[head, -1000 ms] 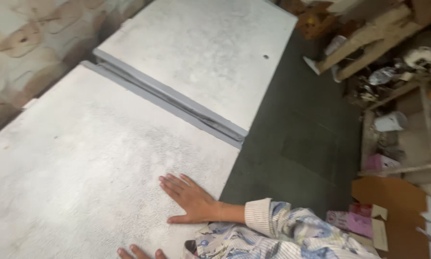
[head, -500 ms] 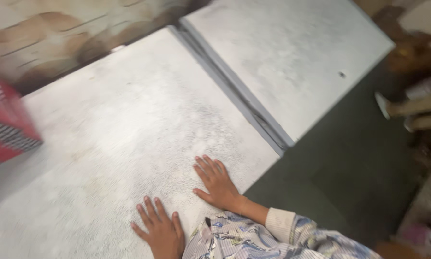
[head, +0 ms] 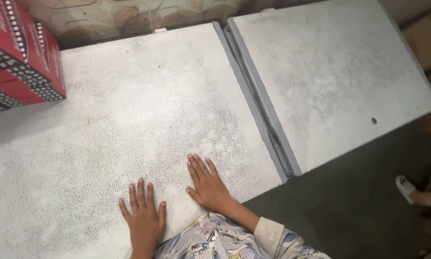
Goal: The person assembles a flat cardboard box by folding and taping its flaps. They apply patterned tape to secure the sides, fold the box into shape, and close the top flaps to complete the assembly.
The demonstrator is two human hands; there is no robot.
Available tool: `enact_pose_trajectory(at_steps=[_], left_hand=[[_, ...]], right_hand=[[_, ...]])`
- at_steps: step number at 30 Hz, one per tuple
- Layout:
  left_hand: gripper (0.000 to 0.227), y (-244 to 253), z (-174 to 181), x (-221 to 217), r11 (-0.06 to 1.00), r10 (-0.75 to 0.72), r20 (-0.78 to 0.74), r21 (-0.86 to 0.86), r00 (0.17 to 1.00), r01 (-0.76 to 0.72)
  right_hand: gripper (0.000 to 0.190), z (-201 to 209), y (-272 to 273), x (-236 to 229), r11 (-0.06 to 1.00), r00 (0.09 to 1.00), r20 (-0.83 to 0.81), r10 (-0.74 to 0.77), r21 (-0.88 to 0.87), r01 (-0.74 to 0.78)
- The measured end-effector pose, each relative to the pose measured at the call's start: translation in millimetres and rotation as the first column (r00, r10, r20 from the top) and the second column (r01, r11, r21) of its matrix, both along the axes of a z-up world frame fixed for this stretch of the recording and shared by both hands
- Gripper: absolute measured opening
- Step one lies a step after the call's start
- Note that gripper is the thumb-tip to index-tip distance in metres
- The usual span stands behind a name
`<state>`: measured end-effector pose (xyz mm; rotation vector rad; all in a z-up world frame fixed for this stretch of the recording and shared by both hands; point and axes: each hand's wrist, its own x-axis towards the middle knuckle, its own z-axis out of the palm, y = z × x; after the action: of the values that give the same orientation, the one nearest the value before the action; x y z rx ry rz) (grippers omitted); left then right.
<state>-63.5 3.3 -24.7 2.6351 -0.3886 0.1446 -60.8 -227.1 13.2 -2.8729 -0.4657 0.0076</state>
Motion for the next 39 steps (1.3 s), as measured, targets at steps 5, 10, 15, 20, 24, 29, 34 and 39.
enact_pose_trajectory(at_steps=[5,10,15,20,24,29,34,39], left_hand=[[0.066,-1,-2,-4,0.999,0.019,0.005,0.031,1.000,-0.019],[0.066,-3,-2,-2,0.997,0.040,-0.006,0.063,0.999,-0.039],[0.069,-1,-10,-10,0.998,0.045,0.026,0.052,0.999,-0.046],[0.078,-6,-12,-8,0.999,-0.001,0.086,0.047,0.996,-0.003],[0.085,-23,-15,-4,0.999,-0.047,0.134,-0.005,0.990,0.048],[0.086,-40,-4,17,0.994,-0.109,0.056,0.008,0.993,0.108],[0.084,-45,2,18,0.995,-0.089,0.026,0.048,0.996,0.088],[0.081,-39,-10,12,0.997,-0.072,0.069,-0.005,0.995,0.073]], right_hand=[[0.077,1,-5,-1,0.999,0.999,-0.036,-0.004,0.040,0.006],[0.079,0,-7,3,0.994,0.999,-0.027,0.019,0.108,-0.016],[0.089,-3,-8,-2,0.992,0.999,0.023,-0.036,0.123,0.033],[0.095,4,-11,-1,0.983,0.977,0.169,-0.126,0.152,0.101],[0.103,-7,-10,0,0.986,0.994,-0.021,-0.111,0.123,0.112],[0.101,-14,-9,-9,0.967,0.942,0.253,-0.222,0.185,0.178],[0.092,-12,-6,2,0.995,0.992,0.071,-0.102,0.024,0.100],[0.084,-5,-2,8,0.997,0.997,0.010,-0.074,0.000,0.074]])
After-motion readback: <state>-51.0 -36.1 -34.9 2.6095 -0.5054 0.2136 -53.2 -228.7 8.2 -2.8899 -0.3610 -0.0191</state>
